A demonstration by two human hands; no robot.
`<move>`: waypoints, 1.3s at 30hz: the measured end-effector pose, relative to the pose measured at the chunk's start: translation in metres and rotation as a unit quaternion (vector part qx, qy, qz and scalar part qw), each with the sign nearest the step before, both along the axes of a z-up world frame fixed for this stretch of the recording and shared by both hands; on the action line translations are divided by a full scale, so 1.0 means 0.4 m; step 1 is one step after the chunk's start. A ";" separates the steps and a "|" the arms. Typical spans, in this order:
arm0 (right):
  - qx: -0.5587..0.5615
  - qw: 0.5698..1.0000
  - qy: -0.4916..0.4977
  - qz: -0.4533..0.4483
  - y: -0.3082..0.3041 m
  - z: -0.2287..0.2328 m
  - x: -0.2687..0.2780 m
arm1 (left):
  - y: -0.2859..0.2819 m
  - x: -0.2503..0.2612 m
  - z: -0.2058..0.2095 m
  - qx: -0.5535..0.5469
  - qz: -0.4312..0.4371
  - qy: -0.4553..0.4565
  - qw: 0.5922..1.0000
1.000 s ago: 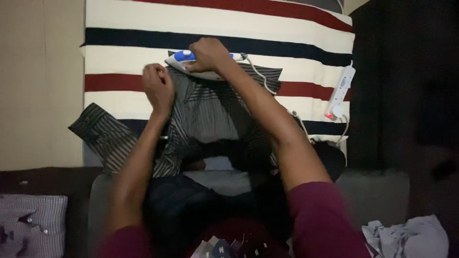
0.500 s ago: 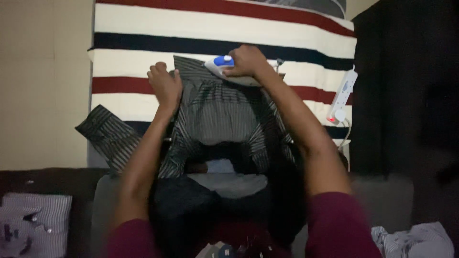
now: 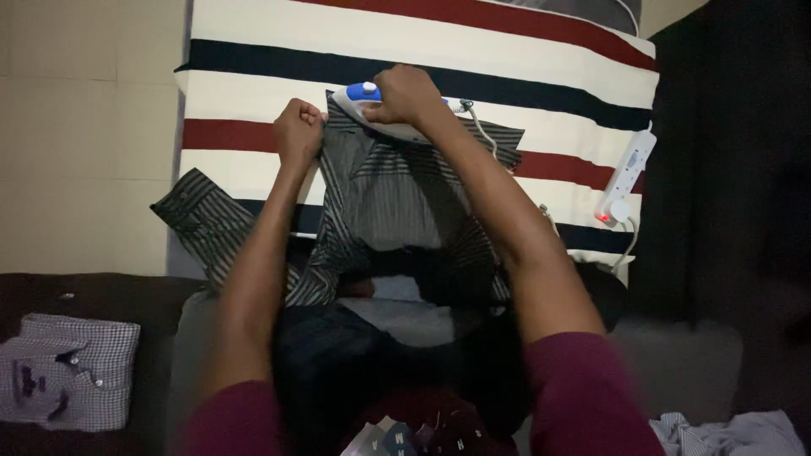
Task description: Ironing a striped shirt on an ironing board
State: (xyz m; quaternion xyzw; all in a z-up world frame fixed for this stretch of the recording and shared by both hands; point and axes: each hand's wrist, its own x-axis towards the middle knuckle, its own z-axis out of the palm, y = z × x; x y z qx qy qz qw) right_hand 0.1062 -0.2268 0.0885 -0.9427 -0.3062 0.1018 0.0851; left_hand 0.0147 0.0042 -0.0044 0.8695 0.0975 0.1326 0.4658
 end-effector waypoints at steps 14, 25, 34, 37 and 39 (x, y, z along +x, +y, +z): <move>0.049 0.996 -0.066 0.024 0.018 -0.016 0.002 | 0.061 -0.046 0.022 -0.028 -0.109 0.017 0.994; 0.000 0.998 -0.045 0.032 -0.006 -0.024 0.011 | 0.055 -0.045 0.022 -0.045 -0.069 0.021 0.996; -0.060 0.998 0.010 -0.014 -0.369 0.011 -0.048 | 0.031 -0.038 -0.002 -0.011 -0.052 0.012 0.999; -0.084 0.994 0.041 -0.051 -0.467 0.062 -0.071 | -0.019 -0.015 0.034 0.149 -0.016 0.029 0.988; -0.088 0.993 0.049 -0.066 -0.525 0.073 -0.084 | -0.063 -0.010 0.058 0.278 0.011 0.029 0.960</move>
